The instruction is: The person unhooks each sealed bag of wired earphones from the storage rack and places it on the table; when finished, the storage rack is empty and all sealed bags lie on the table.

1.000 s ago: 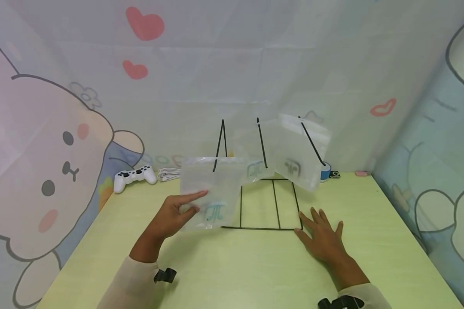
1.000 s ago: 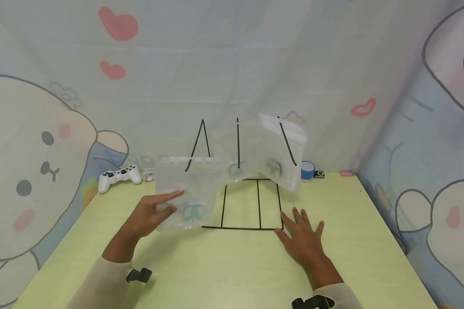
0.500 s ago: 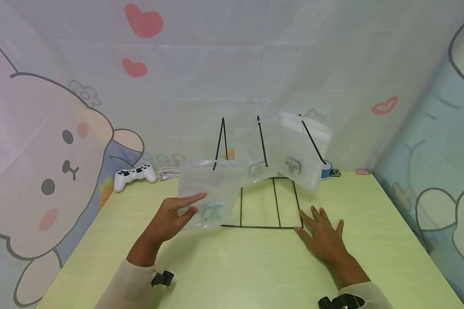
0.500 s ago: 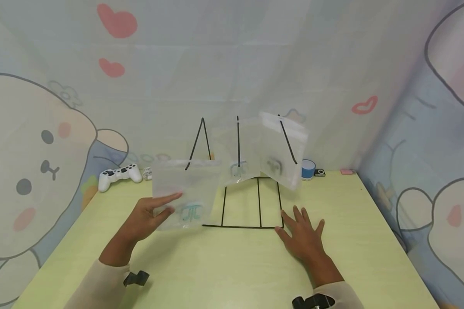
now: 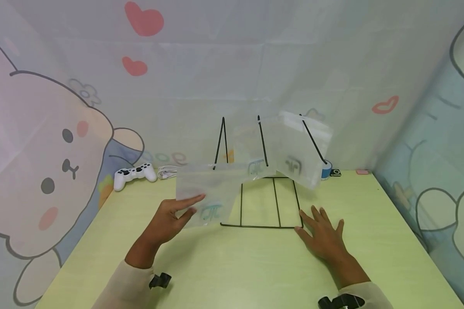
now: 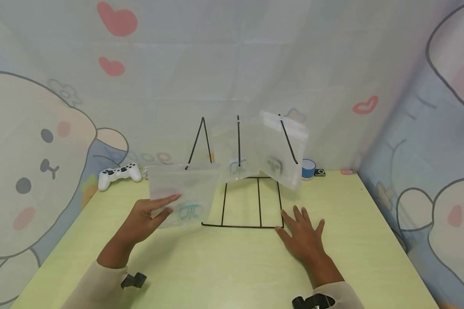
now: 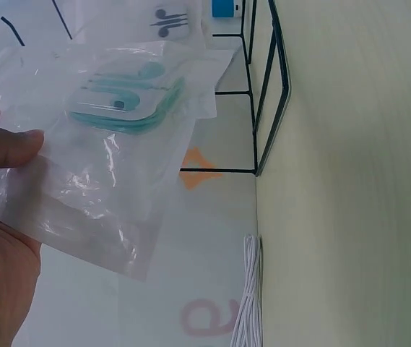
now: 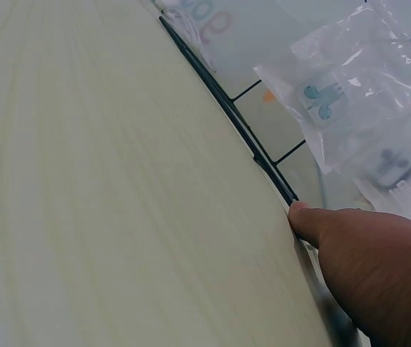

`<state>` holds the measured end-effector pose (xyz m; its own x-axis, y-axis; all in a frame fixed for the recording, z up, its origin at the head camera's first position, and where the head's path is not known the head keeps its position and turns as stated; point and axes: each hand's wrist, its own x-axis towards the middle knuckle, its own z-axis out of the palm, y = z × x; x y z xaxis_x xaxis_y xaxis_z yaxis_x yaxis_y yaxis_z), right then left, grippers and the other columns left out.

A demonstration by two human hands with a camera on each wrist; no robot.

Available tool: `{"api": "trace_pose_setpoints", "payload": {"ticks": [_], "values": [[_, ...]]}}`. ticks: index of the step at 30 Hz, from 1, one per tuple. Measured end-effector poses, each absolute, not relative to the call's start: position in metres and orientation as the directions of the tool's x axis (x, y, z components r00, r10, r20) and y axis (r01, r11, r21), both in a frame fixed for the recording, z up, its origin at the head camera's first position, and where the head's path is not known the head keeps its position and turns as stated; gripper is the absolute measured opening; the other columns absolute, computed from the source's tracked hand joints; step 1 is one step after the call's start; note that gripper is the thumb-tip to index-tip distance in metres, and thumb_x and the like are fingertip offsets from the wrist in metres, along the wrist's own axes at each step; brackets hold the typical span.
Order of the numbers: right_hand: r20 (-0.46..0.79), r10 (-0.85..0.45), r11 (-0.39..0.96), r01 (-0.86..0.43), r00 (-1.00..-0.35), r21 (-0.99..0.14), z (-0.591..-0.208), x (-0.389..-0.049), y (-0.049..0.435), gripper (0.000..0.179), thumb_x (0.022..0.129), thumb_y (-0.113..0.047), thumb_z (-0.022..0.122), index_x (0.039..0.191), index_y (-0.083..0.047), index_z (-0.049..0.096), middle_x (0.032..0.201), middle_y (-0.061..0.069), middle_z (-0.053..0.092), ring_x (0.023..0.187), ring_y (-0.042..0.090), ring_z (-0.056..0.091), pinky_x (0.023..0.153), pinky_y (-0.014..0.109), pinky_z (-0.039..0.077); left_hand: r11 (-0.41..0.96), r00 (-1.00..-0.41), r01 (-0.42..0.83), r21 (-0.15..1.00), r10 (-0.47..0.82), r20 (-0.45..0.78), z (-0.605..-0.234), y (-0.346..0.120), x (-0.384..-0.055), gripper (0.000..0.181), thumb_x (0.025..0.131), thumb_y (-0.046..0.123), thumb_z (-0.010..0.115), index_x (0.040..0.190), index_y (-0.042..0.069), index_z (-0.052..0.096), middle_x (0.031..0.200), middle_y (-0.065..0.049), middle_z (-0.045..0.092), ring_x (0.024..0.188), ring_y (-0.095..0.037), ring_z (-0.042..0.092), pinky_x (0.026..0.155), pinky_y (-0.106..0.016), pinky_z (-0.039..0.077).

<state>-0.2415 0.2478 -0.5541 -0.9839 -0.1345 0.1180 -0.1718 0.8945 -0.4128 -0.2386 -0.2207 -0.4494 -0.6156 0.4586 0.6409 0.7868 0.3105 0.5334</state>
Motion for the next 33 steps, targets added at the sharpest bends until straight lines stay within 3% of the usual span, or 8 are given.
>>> {"api": "trace_pose_setpoints", "payload": {"ticks": [9,15,22,25,33], "values": [[0.117,-0.133,0.896,-0.170,-0.984,-0.410,-0.553,-0.241,0.248,0.071,0.111,-0.063,0.051,0.168,-0.022,0.046,0.178,0.025,0.029,0.167,0.054,0.017,0.116,0.095,-0.003,0.293,-0.588,0.808,0.512,0.464,0.662,-0.449,-0.220,-0.237,0.058,0.093,-0.019,0.071,0.144,0.008,0.072,0.140,-0.012,0.073,0.134,0.000,0.063,0.109,-0.013,0.051],[0.107,-0.136,0.896,-0.168,-0.985,-0.410,-0.554,-0.242,0.249,0.071,0.111,-0.063,0.051,0.168,-0.022,0.046,0.179,0.025,0.028,0.167,0.053,0.016,0.116,0.095,-0.003,0.310,-0.619,0.784,0.538,0.464,0.634,-0.453,-0.222,-0.237,0.053,0.095,-0.016,0.072,0.144,0.007,0.072,0.139,-0.017,0.074,0.135,0.002,0.062,0.109,-0.012,0.051],[0.113,-0.139,0.889,-0.175,-0.984,-0.423,-0.553,-0.241,0.248,0.071,0.111,-0.062,0.052,0.168,-0.022,0.046,0.179,0.026,0.028,0.167,0.054,0.016,0.116,0.095,-0.004,0.304,-0.644,0.760,0.575,0.476,0.599,-0.458,-0.227,-0.239,0.053,0.095,-0.012,0.075,0.144,0.005,0.072,0.142,-0.014,0.073,0.136,0.002,0.062,0.106,-0.013,0.052],[0.116,-0.141,0.890,-0.177,-0.983,-0.420,-0.552,-0.241,0.248,0.070,0.111,-0.061,0.052,0.168,-0.022,0.046,0.179,0.026,0.028,0.167,0.054,0.016,0.116,0.095,-0.004,0.308,-0.669,0.736,0.603,0.466,0.579,-0.460,-0.227,-0.240,0.054,0.093,-0.010,0.079,0.144,0.005,0.071,0.141,-0.018,0.073,0.134,0.003,0.063,0.103,-0.012,0.053],[0.111,-0.137,0.892,-0.172,-0.984,-0.419,-0.552,-0.239,0.247,0.070,0.111,-0.062,0.051,0.168,-0.022,0.046,0.179,0.026,0.028,0.167,0.054,0.016,0.116,0.095,-0.004,0.349,-0.811,0.565,0.748,0.402,0.425,-0.466,-0.229,-0.243,0.061,0.089,-0.004,0.085,0.147,0.005,0.069,0.149,-0.020,0.067,0.131,0.009,0.059,0.099,-0.013,0.052]]}}
